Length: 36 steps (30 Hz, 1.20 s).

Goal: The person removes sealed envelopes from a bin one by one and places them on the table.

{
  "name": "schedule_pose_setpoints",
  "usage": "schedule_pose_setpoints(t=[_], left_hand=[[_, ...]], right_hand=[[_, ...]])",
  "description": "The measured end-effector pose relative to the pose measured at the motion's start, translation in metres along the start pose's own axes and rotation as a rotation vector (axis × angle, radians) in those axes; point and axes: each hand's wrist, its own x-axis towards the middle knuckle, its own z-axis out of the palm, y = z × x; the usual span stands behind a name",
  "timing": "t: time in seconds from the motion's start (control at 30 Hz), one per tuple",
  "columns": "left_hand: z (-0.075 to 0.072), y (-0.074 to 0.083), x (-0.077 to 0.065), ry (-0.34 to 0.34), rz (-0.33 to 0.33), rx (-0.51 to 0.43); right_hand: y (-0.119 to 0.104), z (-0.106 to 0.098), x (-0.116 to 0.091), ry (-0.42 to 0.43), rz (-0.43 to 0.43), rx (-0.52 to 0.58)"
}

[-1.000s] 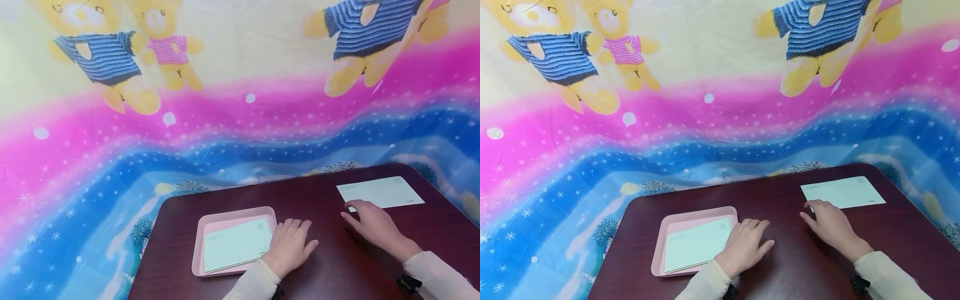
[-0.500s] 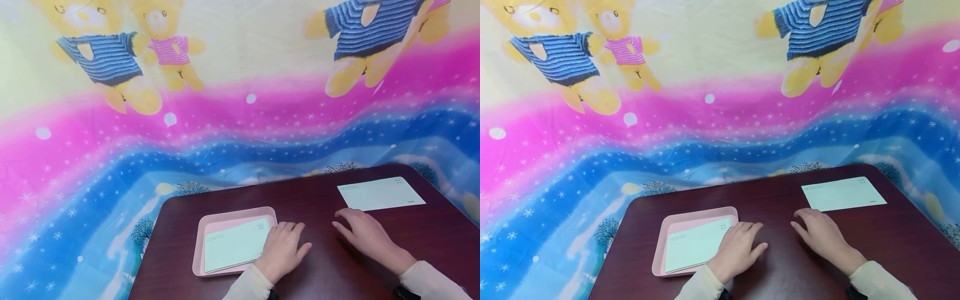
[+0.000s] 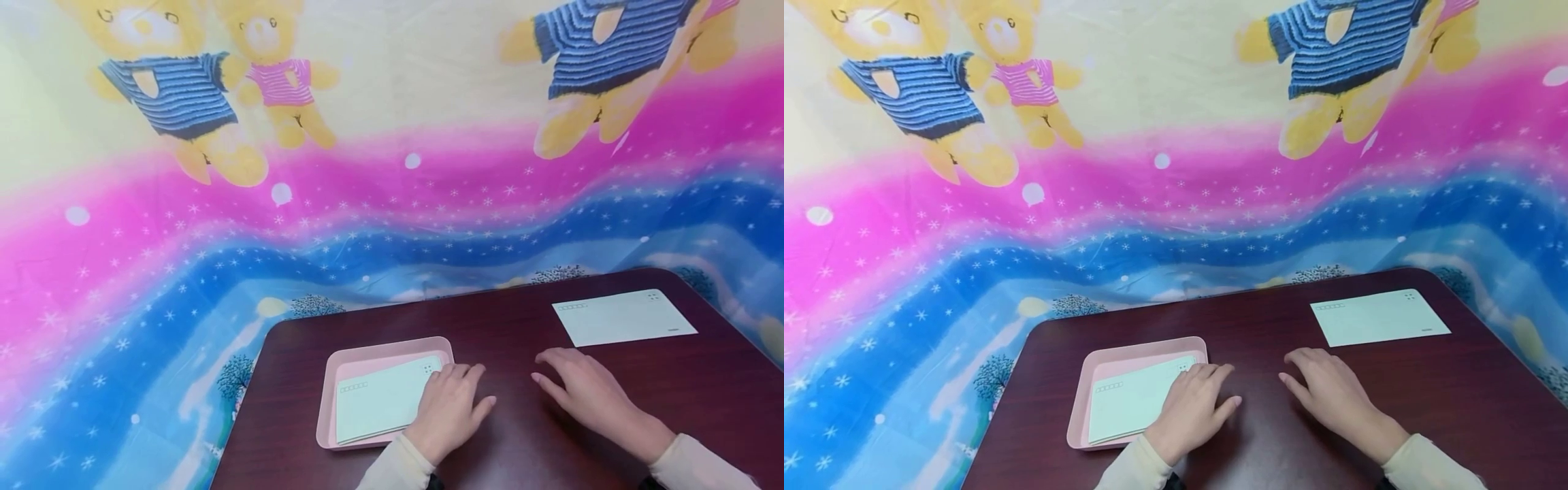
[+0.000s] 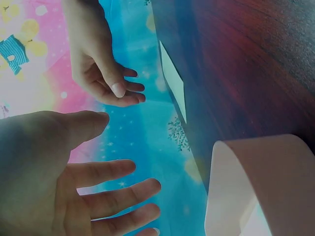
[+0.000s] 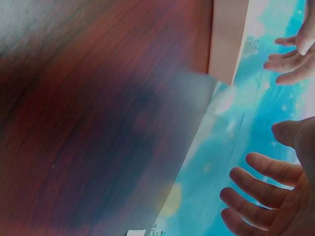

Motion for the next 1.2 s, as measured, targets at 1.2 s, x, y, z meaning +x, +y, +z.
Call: schedule_pose_setpoints(t=[1.2], left_hand=[[-0.008,-0.047,-0.038,-0.003,-0.121,-0.005]], right_hand=[[-0.056,0.030,-0.014,-0.012,-0.098,-0.017]])
